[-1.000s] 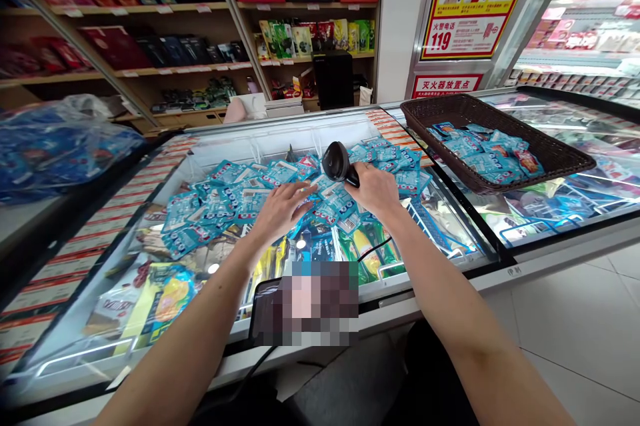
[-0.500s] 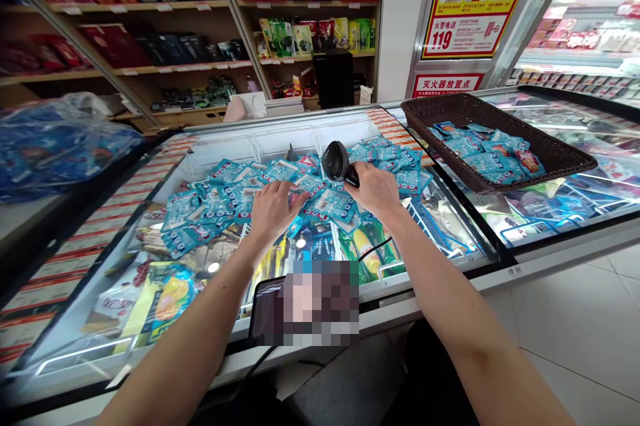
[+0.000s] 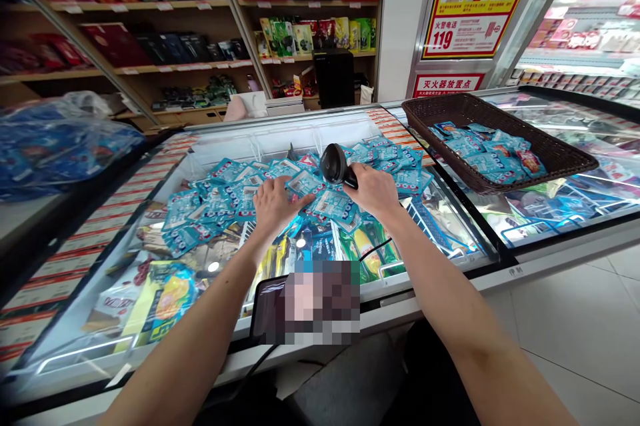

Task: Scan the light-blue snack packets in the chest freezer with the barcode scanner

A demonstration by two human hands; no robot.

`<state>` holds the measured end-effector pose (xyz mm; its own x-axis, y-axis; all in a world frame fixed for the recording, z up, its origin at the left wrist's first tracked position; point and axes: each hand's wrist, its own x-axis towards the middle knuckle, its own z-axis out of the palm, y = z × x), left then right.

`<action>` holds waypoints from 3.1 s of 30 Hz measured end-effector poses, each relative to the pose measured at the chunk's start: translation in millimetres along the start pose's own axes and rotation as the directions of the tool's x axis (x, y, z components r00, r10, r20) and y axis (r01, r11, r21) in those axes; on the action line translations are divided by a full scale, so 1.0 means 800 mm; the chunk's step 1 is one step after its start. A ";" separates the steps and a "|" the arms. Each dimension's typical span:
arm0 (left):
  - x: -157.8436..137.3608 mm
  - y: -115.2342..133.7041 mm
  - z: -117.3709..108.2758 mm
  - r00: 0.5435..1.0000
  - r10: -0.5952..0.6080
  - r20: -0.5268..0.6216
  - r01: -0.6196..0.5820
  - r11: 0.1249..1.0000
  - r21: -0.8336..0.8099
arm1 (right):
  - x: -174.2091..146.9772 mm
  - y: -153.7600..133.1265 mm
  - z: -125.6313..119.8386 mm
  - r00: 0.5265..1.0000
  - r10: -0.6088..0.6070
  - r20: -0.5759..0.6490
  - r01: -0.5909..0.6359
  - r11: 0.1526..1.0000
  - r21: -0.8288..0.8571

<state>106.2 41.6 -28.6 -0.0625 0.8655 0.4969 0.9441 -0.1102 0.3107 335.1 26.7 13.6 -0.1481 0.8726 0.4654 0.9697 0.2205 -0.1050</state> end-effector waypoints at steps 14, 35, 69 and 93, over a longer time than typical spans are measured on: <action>0.017 -0.028 -0.006 0.988 -0.111 -0.106 0.043 0.864 -0.501 | -0.004 -0.004 0.000 0.987 -0.160 0.026 0.159 0.986 0.057; 0.011 -0.022 -0.015 0.994 0.030 -0.107 -0.067 0.932 -0.356 | -0.007 -0.007 0.000 0.953 -0.302 0.030 0.298 0.950 0.093; -0.007 -0.003 -0.043 0.983 0.162 0.085 -0.165 0.986 0.036 | -0.003 0.003 0.003 0.996 -0.076 -0.036 0.076 0.997 0.019; -0.013 0.005 -0.020 0.951 0.168 0.261 -0.079 0.944 -0.320 | -0.003 0.001 0.002 0.996 -0.089 -0.004 0.089 0.996 0.004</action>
<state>105.7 24.8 -19.6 0.1835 0.9318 0.3132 0.7928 -0.3287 0.5132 336.0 25.3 11.2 -0.2333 0.8478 0.4762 0.9519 0.2991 -0.0662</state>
